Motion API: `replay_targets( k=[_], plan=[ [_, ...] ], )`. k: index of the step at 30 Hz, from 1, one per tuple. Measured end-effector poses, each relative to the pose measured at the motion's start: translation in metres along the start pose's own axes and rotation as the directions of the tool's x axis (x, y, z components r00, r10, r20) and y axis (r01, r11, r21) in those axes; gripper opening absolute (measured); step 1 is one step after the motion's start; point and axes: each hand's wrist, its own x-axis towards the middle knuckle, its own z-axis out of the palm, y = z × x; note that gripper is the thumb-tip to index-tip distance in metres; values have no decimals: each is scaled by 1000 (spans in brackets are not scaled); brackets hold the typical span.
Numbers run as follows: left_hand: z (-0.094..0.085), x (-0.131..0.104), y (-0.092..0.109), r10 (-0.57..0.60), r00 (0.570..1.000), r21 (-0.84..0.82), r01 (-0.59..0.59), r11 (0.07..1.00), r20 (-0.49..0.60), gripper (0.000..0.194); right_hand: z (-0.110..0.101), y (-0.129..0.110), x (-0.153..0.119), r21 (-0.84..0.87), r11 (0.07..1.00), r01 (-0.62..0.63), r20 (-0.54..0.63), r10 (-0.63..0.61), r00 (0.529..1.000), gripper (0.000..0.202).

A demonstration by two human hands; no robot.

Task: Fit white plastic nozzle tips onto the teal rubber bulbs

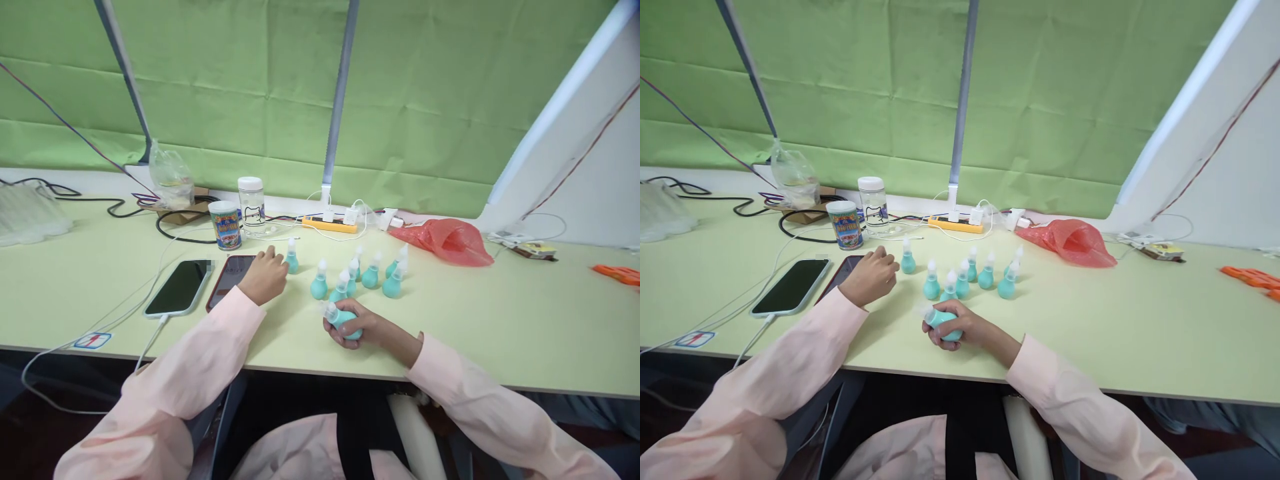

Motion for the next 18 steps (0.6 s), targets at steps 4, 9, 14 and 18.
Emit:
replay_targets(
  k=[4, 9, 14, 18],
  plan=[
    [16, -8, -10, -20, 982, 116, -2, 993, 187, 18, 0, 0, 0, 6, 1000, 4, 8, -4, 1000, 16],
    [14, -6, -5, -35, 950, 98, 5, 995, 310, 26, 0, -2, -1, 10, 1000, 11, -11, -11, 1000, 16],
    [10, -5, -3, -77, 916, 94, 43, 995, 394, 27, 0, -1, 0, 34, 999, 32, -21, -31, 999, 17],
    [15, -4, -4, -42, 943, -3, 46, 999, 329, 26, -3, 1, 1, 49, 998, 33, -20, -32, 999, 19]
  ],
)
